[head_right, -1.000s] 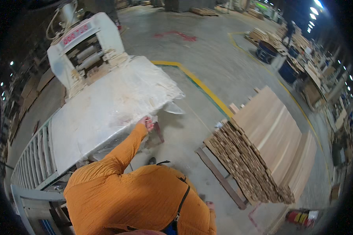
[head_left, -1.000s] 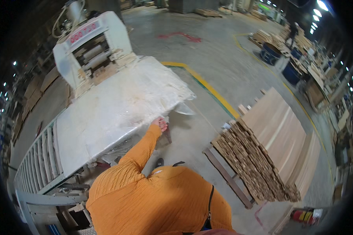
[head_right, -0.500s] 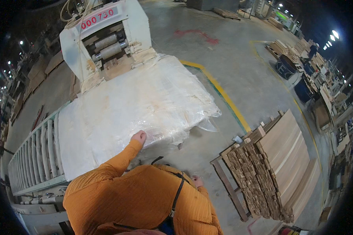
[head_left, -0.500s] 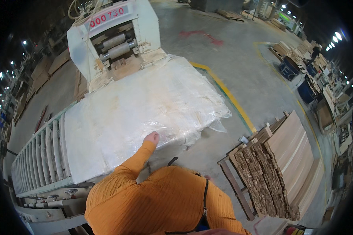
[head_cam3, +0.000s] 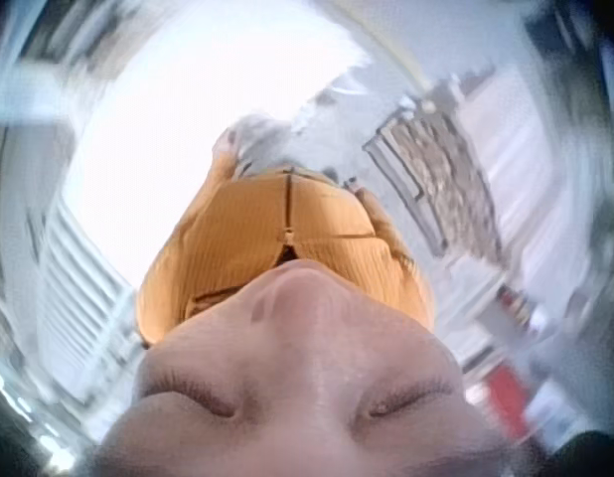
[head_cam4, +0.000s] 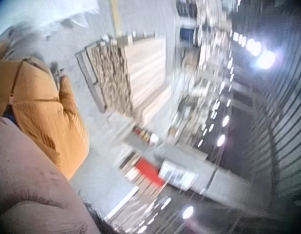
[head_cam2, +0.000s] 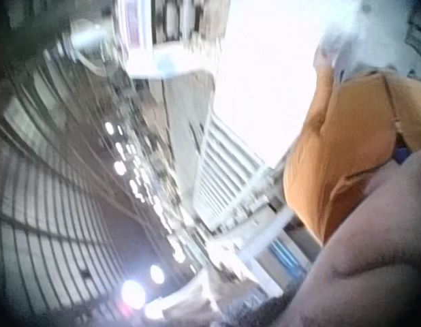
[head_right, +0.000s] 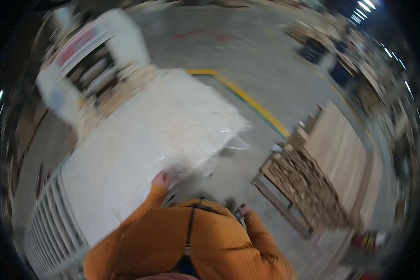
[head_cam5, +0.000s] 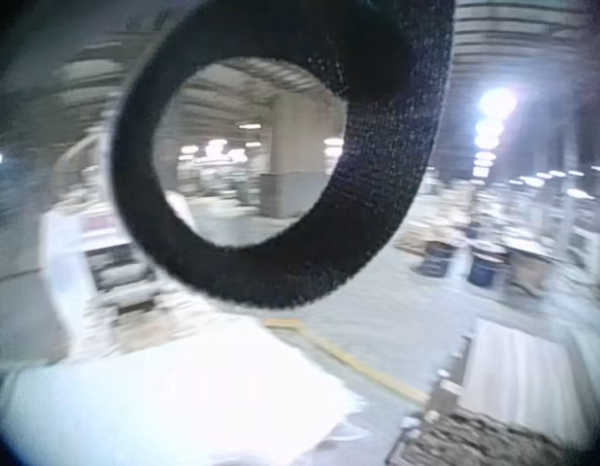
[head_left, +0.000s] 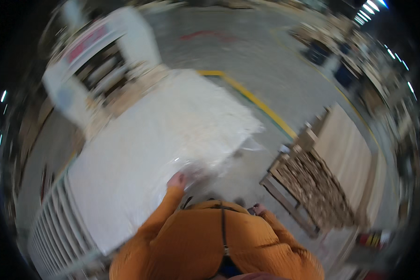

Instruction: The person repeatedly feeds thin wooden planks into a machine, retrieves them from the output side, and stacks them on a nearby pallet. The process is continuous and repetitive throughout the clip.

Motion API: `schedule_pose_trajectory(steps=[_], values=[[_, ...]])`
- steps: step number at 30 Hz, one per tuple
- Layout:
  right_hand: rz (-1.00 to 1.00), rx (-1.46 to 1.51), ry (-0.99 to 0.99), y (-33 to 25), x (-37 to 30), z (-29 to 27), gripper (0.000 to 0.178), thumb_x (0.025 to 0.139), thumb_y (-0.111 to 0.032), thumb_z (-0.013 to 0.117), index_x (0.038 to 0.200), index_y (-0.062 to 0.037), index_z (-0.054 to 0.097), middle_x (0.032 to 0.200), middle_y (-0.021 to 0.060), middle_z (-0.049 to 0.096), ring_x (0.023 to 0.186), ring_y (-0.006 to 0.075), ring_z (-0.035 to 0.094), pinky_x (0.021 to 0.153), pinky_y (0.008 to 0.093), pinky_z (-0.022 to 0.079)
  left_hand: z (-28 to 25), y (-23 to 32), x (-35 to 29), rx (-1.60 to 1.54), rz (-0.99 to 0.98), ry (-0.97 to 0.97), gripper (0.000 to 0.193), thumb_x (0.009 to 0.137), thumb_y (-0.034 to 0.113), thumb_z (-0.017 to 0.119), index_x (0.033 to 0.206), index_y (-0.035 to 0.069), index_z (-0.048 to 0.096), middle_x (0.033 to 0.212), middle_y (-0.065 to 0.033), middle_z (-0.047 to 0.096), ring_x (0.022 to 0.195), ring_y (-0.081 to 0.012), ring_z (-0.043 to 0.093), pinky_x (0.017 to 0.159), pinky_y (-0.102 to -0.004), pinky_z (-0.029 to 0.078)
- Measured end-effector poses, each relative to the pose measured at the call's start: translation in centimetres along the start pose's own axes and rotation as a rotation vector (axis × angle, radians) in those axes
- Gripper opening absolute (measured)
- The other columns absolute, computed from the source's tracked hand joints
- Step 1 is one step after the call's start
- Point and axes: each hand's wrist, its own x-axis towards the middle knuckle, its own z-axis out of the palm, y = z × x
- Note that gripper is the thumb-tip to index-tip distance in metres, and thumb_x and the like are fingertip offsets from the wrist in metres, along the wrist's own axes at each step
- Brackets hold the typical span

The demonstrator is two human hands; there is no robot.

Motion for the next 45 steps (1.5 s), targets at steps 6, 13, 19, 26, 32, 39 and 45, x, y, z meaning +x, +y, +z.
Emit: schedule_pose_trajectory(steps=[6,13,19,26,32,39,45], values=[[-0.129,0.107,0.016,-0.4,0.8,-1.5,0.038,0.082,-0.033,0.054,0.104,-0.0030,0.063,0.098,0.0196,0.066,0.092,0.0327,0.062,0.081,0.0427,0.048,1.3,2.5,-0.3,0.009,0.016,0.061,0.018,0.082,0.022,0.053,0.089,0.007,0.060,0.076,-0.0106,0.061,0.066,-0.0252,0.057,0.063,-0.0361,0.047],[-0.130,0.068,-0.086,0.1,0.0,-5.9,0.041,0.083,-0.033,0.054,0.112,-0.0054,0.060,0.112,0.0174,0.061,0.104,0.0344,0.056,0.089,0.0441,0.044,2.9,3.3,0.3,0.196,-0.050,0.093,0.022,0.084,0.028,0.050,0.086,0.007,0.055,0.076,-0.0135,0.059,0.067,-0.0285,0.055,0.063,-0.0397,0.043],[-0.004,0.083,-0.107,8.2,-1.4,-9.0,0.043,0.086,-0.033,0.052,0.116,-0.0020,0.058,0.116,0.0189,0.059,0.110,0.0335,0.054,0.093,0.0428,0.041,4.0,4.3,0.8,0.011,-0.176,0.220,0.025,0.085,0.028,0.051,0.083,0.003,0.053,0.073,-0.0134,0.056,0.066,-0.0262,0.051,0.062,-0.0382,0.042],[0.195,0.024,-0.126,16.2,-2.6,-12.8,0.044,0.088,-0.034,0.055,0.115,0.0001,0.058,0.117,0.0196,0.059,0.110,0.0340,0.055,0.092,0.0444,0.043,5.2,5.4,-1.5,-0.471,-0.554,0.630,0.034,0.083,0.032,0.056,0.092,0.000,0.060,0.075,-0.0108,0.058,0.068,-0.0213,0.052,0.062,-0.0345,0.044],[0.108,0.017,-0.145,17.5,-1.7,-16.0,0.041,0.088,-0.033,0.054,0.112,-0.0002,0.060,0.113,0.0191,0.060,0.107,0.0343,0.056,0.091,0.0448,0.044,8.1,6.6,-3.5,-0.548,-0.640,0.745,0.034,0.084,0.034,0.055,0.093,0.002,0.061,0.079,-0.0105,0.059,0.069,-0.0201,0.052,0.061,-0.0336,0.044],[-0.023,0.030,-0.123,16.6,0.5,-17.4,0.040,0.088,-0.031,0.052,0.111,0.0001,0.059,0.113,0.0204,0.060,0.106,0.0349,0.056,0.089,0.0456,0.044,8.5,7.8,-4.3,-0.537,-0.579,0.752,0.034,0.084,0.035,0.055,0.093,0.003,0.062,0.082,-0.0103,0.060,0.069,-0.0194,0.053,0.061,-0.0332,0.044],[-0.246,-0.176,-0.015,15.7,0.9,-15.7,0.041,0.088,-0.036,0.052,0.109,-0.0015,0.060,0.112,0.0208,0.060,0.104,0.0369,0.055,0.087,0.0468,0.044,5.3,7.1,-2.5,-1.125,-0.899,0.726,0.022,0.087,0.034,0.051,0.082,0.013,0.054,0.060,-0.0001,0.045,0.050,-0.0129,0.040,0.043,-0.0308,0.031]])
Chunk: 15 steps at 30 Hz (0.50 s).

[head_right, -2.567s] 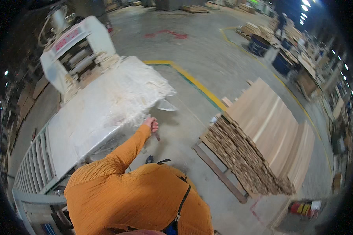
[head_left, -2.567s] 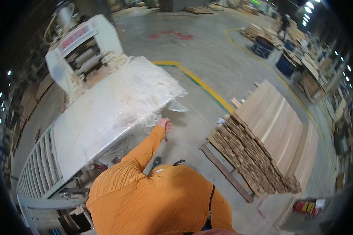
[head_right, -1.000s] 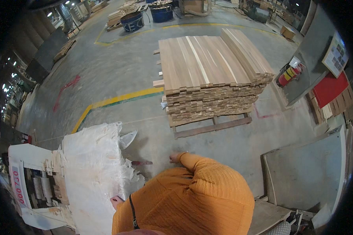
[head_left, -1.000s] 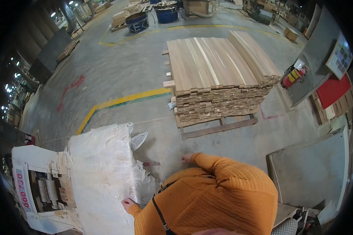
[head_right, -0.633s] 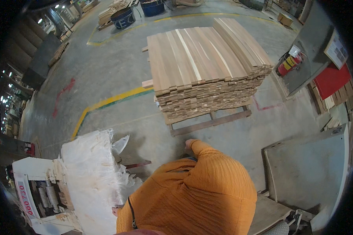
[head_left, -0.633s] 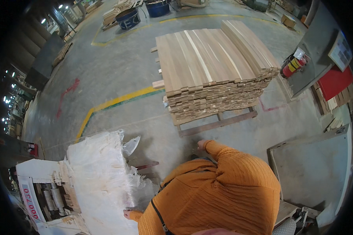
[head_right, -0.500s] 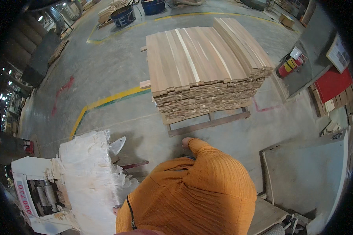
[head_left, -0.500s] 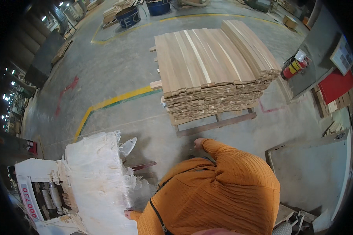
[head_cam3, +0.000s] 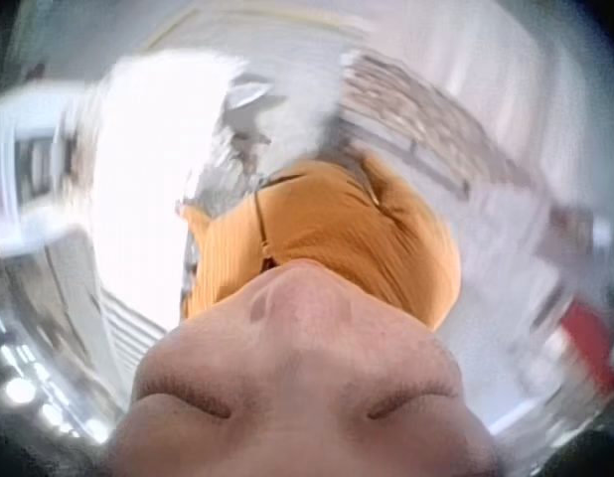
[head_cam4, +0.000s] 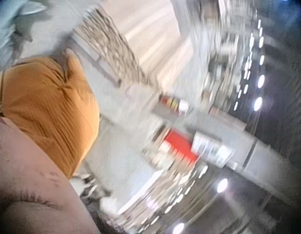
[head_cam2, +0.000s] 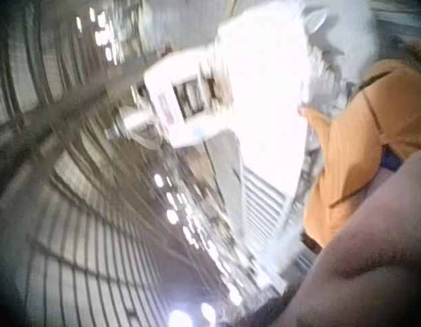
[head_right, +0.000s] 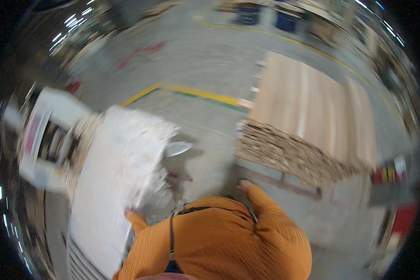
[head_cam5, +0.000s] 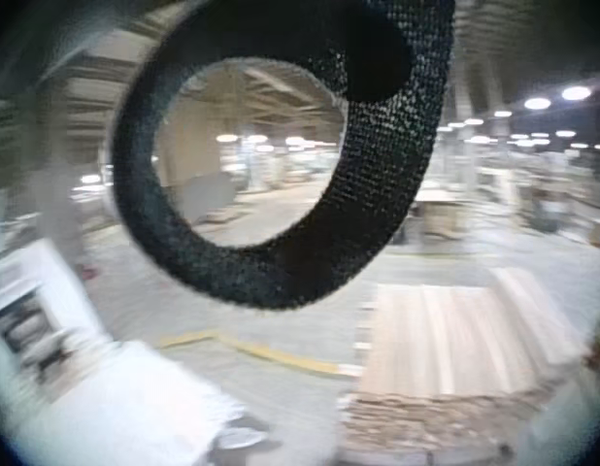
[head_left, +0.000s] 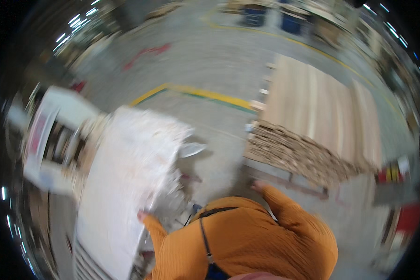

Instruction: The person repeatedly feeds thin wooden planks into a machine, retrieves them from the output side, and stacks them on a nearby pallet. The process is continuous and repetitive throughout the clip.

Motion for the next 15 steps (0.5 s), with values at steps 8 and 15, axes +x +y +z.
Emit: schedule_pose_trajectory(steps=[8,15], values=[[0.377,0.082,-0.178,-5.0,0.8,1.7,0.043,0.086,-0.033,0.057,0.113,-0.0001,0.062,0.103,0.0178,0.066,0.088,0.0269,0.066,0.081,0.0373,0.050,0.1,2.3,1.6,-0.123,0.280,-0.155,0.017,0.088,0.018,0.055,0.076,0.011,0.045,0.053,-0.0006,0.043,0.041,-0.0109,0.039,0.035,-0.0258,0.030],[0.309,0.108,-0.105,-14.5,2.9,-0.6,0.043,0.086,-0.026,0.057,0.117,0.0044,0.058,0.100,0.0164,0.067,0.077,0.0241,0.067,0.073,0.0345,0.052,-0.6,6.6,7.5,-0.138,0.147,-0.138,0.016,0.085,0.019,0.057,0.078,0.009,0.048,0.057,-0.0018,0.045,0.043,-0.0118,0.040,0.036,-0.0269,0.032]])
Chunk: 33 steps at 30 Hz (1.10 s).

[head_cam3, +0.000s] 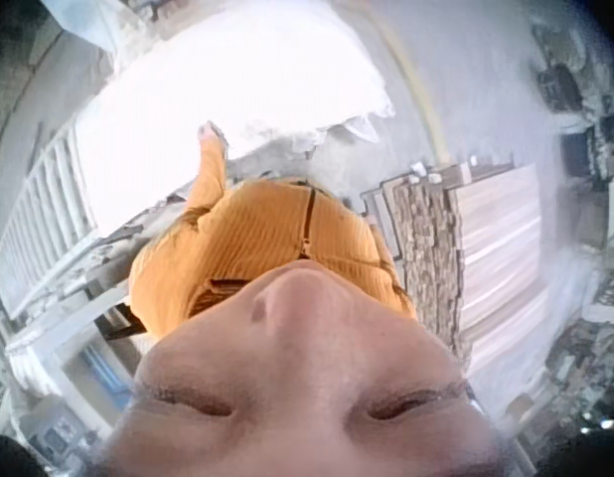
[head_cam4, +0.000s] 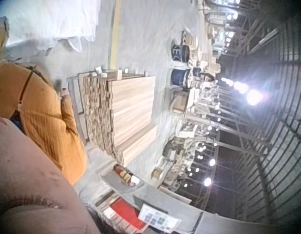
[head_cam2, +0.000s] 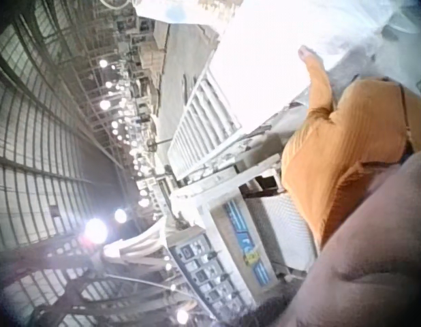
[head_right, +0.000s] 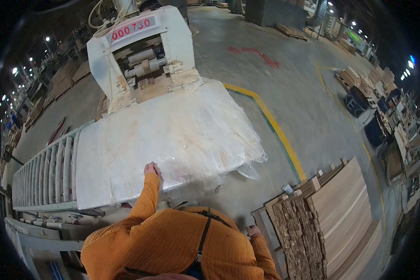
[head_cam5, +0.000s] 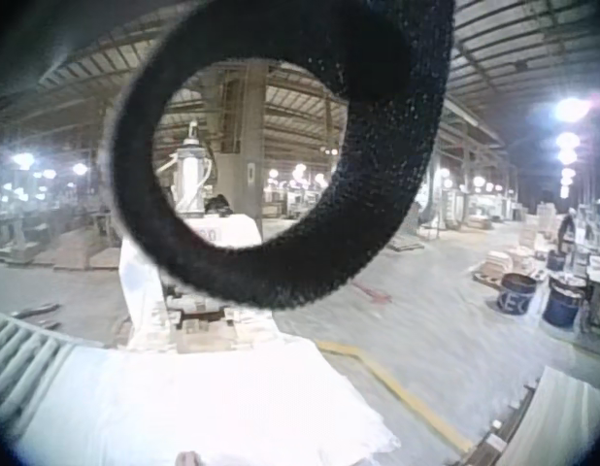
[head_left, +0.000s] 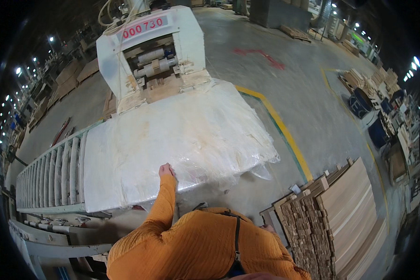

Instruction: The person repeatedly feeds thin wooden planks into a machine, retrieves them from the output side, and stacks them on a nearby pallet. The process is continuous and repetitive throughout the clip.

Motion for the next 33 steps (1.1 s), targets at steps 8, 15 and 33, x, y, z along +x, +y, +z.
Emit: schedule_pose_trajectory(steps=[8,15,33], values=[[-0.174,0.155,-0.002,-11.2,2.5,4.7,0.041,0.084,-0.028,0.060,0.114,0.0014,0.061,0.091,0.0153,0.068,0.074,0.0199,0.067,0.070,0.0343,0.052,0.2,4.4,7.8,0.068,-0.069,-0.129,0.013,0.081,0.018,0.058,0.086,0.007,0.053,0.066,-0.0034,0.050,0.044,-0.0130,0.043,0.038,-0.0268,0.035],[-0.272,0.163,0.091,-11.7,6.5,11.5,0.041,0.081,-0.036,0.061,0.104,-0.0030,0.067,0.094,0.0159,0.069,0.089,0.0275,0.066,0.080,0.0363,0.051,4.1,6.4,13.9,0.222,-0.322,-0.175,0.017,0.081,0.023,0.056,0.092,0.009,0.054,0.067,-0.0045,0.051,0.045,-0.0165,0.046,0.038,-0.0313,0.036],[0.093,0.305,-0.016,-13.7,1.4,9.1,0.042,0.086,-0.027,0.058,0.115,0.0022,0.059,0.105,0.0177,0.066,0.091,0.0272,0.066,0.080,0.0380,0.051,15.9,14.2,29.9,0.163,-0.324,-0.257,0.049,0.090,0.056,0.040,0.109,0.012,0.052,0.097,-0.0062,0.055,0.067,-0.0224,0.049,0.055,-0.0355,0.042]])
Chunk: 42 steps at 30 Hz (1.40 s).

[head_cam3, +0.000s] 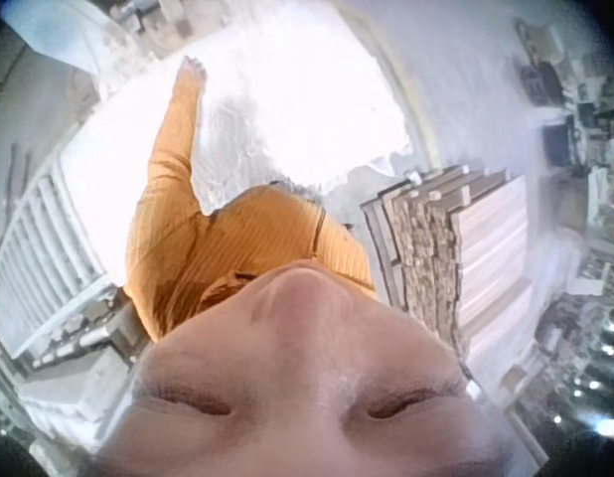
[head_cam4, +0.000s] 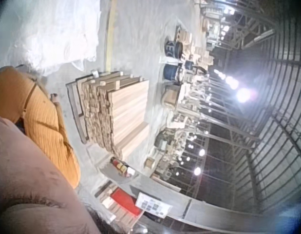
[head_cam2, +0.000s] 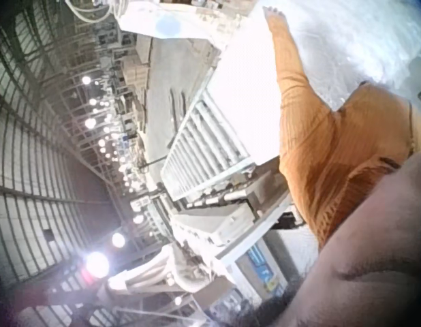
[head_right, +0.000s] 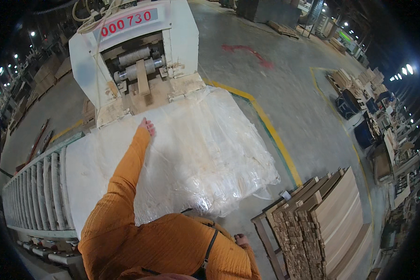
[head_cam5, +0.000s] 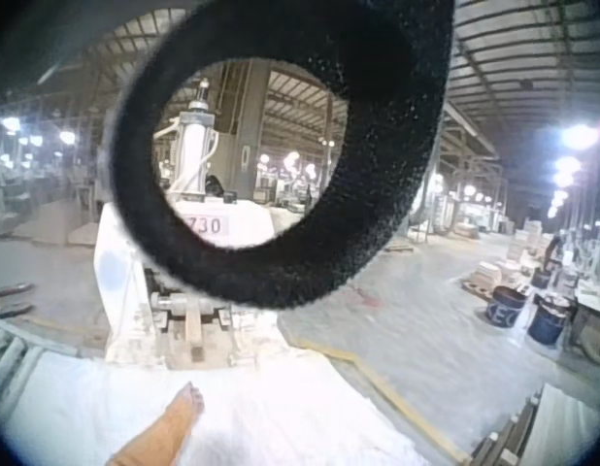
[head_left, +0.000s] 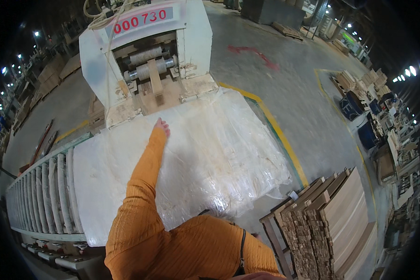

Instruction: The person repeatedly feeds thin wooden planks into a machine, retrieves them from the output side, and stacks them on a nearby pallet. The process is continuous and repetitive throughout the clip.

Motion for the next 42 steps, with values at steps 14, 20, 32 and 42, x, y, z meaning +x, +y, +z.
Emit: schedule_pose_trajectory(steps=[14,20,32,42], values=[[-0.168,-0.320,0.070,-0.7,1.5,1.4,0.047,0.081,-0.044,0.059,0.110,-0.0070,0.065,0.108,0.0190,0.064,0.107,0.0350,0.058,0.091,0.0399,0.045,2.5,9.9,3.2,0.506,0.363,0.099,0.060,0.081,0.051,0.055,0.119,0.005,0.049,0.091,-0.0127,0.057,0.065,-0.0255,0.057,0.048,-0.0401,0.049],[-0.115,-0.285,0.035,1.1,2.4,1.1,0.046,0.082,-0.042,0.059,0.111,-0.0067,0.065,0.109,0.0192,0.064,0.107,0.0328,0.059,0.091,0.0397,0.046,4.6,9.0,3.0,0.673,0.542,0.263,0.071,0.076,0.048,0.061,0.126,0.001,0.044,0.108,-0.0235,0.059,0.097,-0.0346,0.059,0.079,-0.0454,0.049],[-0.158,-0.244,-0.029,-1.2,2.7,0.5,0.044,0.083,-0.040,0.059,0.109,-0.0043,0.065,0.104,0.0173,0.065,0.099,0.0294,0.060,0.086,0.0384,0.047,2.8,2.5,0.1,0.552,0.663,0.153,0.094,0.074,0.048,0.070,0.139,-0.002,0.025,0.121,-0.0291,0.053,0.113,-0.0399,0.053,0.094,-0.0390,0.043],[-0.262,-0.227,-0.054,-0.4,3.5,0.0,0.042,0.084,-0.037,0.059,0.107,-0.0023,0.064,0.097,0.0157,0.065,0.091,0.0264,0.060,0.081,0.0370,0.047,2.3,-1.1,-6.5,0.536,0.631,0.171,0.071,0.080,0.047,0.063,0.128,0.004,0.035,0.108,-0.0230,0.060,0.093,-0.0352,0.063,0.076,-0.0422,0.051]])
